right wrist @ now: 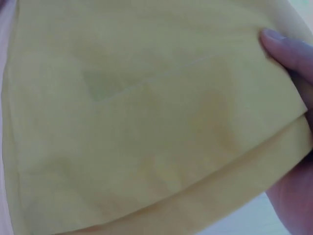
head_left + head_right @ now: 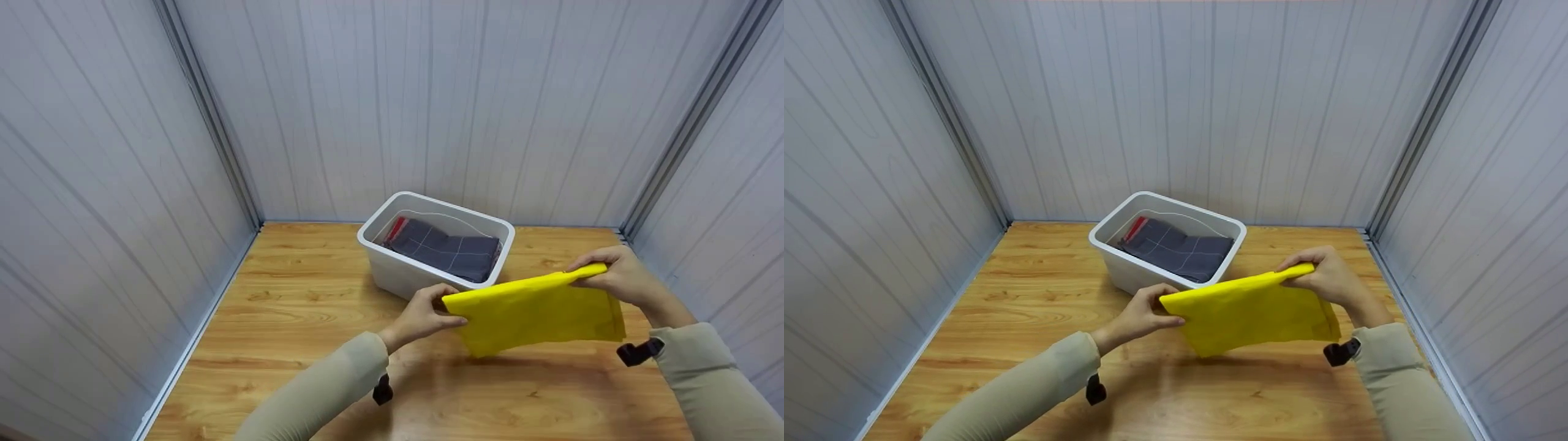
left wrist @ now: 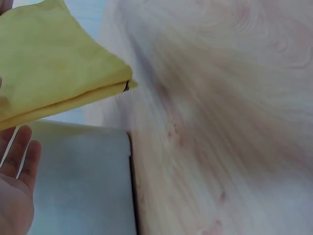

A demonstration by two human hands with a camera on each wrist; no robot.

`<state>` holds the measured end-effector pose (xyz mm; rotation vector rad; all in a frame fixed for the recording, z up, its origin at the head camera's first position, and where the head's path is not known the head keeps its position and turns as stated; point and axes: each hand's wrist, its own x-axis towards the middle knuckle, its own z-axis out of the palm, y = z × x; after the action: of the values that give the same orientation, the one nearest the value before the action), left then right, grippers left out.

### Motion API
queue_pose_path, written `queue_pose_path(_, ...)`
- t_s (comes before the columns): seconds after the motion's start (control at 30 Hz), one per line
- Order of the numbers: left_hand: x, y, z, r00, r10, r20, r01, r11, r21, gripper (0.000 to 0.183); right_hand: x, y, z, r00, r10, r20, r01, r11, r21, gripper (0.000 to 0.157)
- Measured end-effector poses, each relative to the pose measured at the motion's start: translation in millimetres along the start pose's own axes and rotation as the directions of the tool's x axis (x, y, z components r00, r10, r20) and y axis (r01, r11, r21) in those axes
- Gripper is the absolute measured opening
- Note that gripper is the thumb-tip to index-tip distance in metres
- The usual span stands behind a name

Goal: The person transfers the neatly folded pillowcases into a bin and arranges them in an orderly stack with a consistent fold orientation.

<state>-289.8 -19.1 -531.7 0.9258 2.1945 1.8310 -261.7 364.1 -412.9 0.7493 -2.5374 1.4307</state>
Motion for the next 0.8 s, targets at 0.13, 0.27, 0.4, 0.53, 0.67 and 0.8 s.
queue_pose_path(0.13, 0.3, -1.6, 2.5, 0.998, 0.008, -0.06, -0.007, 1.0, 0.006, 0.021, 0, 0, 2.2, 1.0, 0.024, -0.008, -0.024, 1.0, -0.009, 0.015)
queue_pose_path(0.27, 0.6, 3.2, 0.9, 0.994, 0.038, -0.105, -0.041, 0.999, -0.033, 0.017, -1, 2, 3.4, 0.999, 0.042, -0.027, -0.043, 0.999, -0.027, 0.017)
queue_pose_path(0.4, 3.3, 14.8, -3.6, 0.983, 0.09, -0.162, -0.101, 0.993, -0.066, 0.022, -1, 4, 5.7, 0.996, 0.084, -0.044, -0.084, 0.996, -0.004, 0.017)
queue_pose_path(0.53, 10.3, 30.6, -9.2, 0.959, 0.149, -0.24, -0.163, 0.986, -0.041, 0.018, -2, 8, 11.0, 0.993, 0.105, -0.055, -0.105, 0.994, 0.007, 0.018)
queue_pose_path(0.67, 18.2, 49.3, -17.6, 0.94, 0.188, -0.284, -0.2, 0.98, -0.014, 0.016, 0, 13, 17.4, 0.993, 0.119, -0.022, -0.117, 0.991, 0.064, 0.022)
queue_pose_path(0.8, 25.6, 68.9, -28.2, 0.937, 0.208, -0.28, -0.213, 0.977, 0.013, 0.016, 0, 18, 23.4, 0.991, 0.132, 0.025, -0.134, 0.98, 0.144, 0.025)
